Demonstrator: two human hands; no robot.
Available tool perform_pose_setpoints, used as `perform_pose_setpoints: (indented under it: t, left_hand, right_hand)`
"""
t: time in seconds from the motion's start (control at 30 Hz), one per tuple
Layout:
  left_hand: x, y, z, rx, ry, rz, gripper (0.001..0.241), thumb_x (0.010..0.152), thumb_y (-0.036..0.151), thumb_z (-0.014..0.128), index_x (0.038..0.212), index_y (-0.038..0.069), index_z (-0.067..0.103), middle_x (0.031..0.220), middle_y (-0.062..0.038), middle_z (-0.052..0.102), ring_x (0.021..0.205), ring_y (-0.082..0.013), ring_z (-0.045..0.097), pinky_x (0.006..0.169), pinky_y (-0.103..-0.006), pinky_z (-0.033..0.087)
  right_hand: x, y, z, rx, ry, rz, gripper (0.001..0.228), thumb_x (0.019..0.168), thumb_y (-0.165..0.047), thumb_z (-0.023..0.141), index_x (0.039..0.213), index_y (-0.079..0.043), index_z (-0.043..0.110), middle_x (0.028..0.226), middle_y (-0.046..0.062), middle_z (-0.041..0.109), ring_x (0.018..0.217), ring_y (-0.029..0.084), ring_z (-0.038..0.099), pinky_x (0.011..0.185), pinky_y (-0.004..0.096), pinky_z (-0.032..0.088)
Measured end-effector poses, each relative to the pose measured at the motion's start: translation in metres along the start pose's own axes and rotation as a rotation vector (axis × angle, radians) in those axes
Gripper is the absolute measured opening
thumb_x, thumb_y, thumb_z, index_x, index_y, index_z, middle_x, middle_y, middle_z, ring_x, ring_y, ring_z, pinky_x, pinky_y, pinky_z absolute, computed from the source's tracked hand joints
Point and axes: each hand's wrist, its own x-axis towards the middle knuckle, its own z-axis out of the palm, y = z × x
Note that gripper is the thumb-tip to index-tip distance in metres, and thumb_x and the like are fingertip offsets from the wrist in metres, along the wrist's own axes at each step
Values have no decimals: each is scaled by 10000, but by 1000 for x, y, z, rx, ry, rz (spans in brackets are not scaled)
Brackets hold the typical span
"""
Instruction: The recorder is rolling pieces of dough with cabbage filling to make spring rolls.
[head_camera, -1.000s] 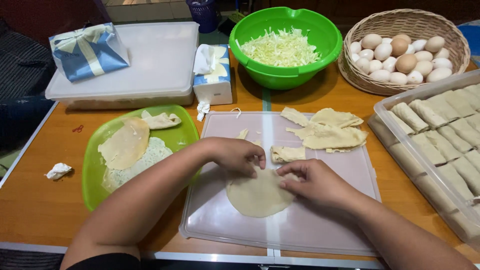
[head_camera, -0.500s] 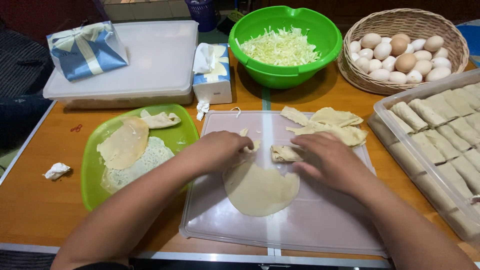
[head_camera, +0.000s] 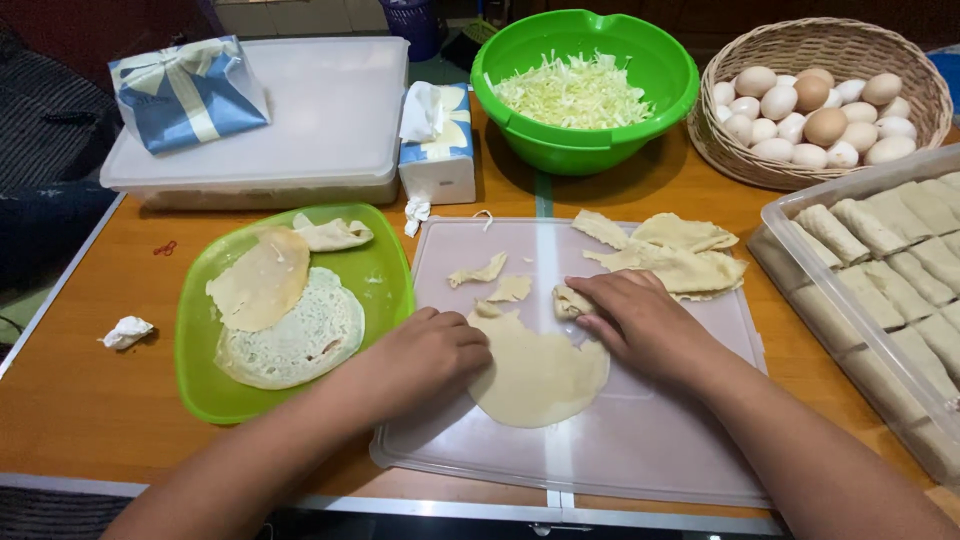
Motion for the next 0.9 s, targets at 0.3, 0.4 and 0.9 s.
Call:
perform_pose_setpoints:
  t: [0.3,0.4,0.9]
  left_hand:
    - [1,12,-1,-51,-29,292,210,846,295,721,758,123,638,788,-32,628,826,-245,630,756,-394,463]
    - [-4,14,8,53,23,447,242,839,299,725,726,131,592,755,-17,586,765,-228,601,698,-376,455]
    - [1,3,-13,144,404,499,189,896,149,698,1057,51,692,1172,-87,677,1105,-252,668,882,-387,548]
  right_hand:
    - [-4,-28,-7,437,-45,157,432,960,-263,626,1360,-98,603,1293,97,695,1183,197,663,1006,330,495]
    - [-7,-46,1,771,-344,299,424,963,-265,584,1355,-108,620,1173,27,740,1069,100,644,949,266,517]
    - [3,-68,1,1056,-622,282,378,973,-242,653,1265,-7,600,1067,-22,676,1005,52,589,909,239,504]
